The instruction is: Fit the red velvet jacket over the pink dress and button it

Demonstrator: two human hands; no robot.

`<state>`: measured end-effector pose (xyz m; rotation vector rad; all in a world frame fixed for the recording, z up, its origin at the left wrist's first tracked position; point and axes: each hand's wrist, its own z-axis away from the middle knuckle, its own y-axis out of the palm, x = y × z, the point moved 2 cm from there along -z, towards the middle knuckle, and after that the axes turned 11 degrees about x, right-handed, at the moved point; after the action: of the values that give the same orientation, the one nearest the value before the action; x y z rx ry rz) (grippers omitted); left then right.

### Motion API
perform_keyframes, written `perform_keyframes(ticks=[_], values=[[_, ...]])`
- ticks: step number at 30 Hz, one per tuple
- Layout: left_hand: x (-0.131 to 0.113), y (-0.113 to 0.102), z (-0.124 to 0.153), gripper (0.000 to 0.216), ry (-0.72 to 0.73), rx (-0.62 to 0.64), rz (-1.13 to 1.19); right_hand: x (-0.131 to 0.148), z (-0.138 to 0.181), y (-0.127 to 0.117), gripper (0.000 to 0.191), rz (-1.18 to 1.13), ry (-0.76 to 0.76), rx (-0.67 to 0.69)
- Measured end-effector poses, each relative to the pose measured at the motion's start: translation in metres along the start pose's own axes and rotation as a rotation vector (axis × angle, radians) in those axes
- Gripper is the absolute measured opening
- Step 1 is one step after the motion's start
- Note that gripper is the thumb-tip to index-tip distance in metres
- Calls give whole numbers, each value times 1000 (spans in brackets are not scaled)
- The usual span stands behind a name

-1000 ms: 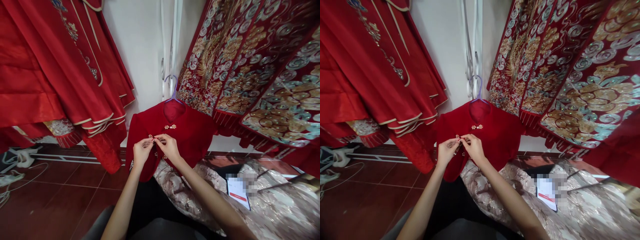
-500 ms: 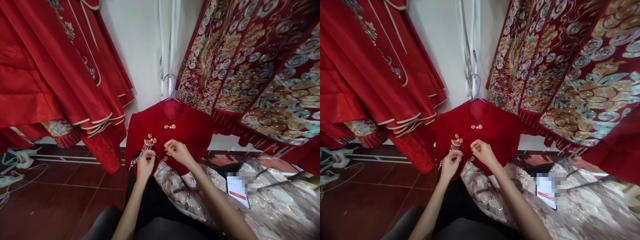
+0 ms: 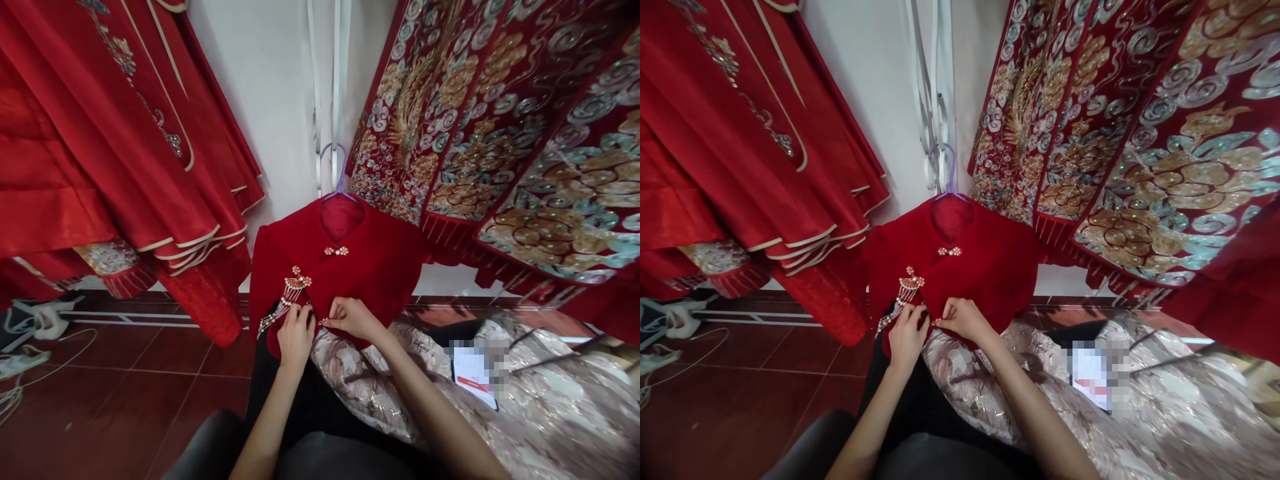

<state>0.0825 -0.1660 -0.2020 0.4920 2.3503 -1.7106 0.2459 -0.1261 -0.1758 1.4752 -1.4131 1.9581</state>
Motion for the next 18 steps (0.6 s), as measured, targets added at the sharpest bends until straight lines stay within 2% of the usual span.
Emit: perform_keyframes(ticks=[5, 8, 11, 18], values=[[7, -4, -8, 19, 100, 8, 13, 1, 4, -13, 18, -42, 25, -17], [8, -12, -6, 16, 118, -12, 180, 2, 7, -18, 19, -113, 34, 22], [6, -16, 0, 12, 54, -38, 414, 6, 7, -15, 21, -142, 21, 28], [4, -8, -3, 12, -74, -32, 773, 15, -3, 12, 20, -111, -29, -195]])
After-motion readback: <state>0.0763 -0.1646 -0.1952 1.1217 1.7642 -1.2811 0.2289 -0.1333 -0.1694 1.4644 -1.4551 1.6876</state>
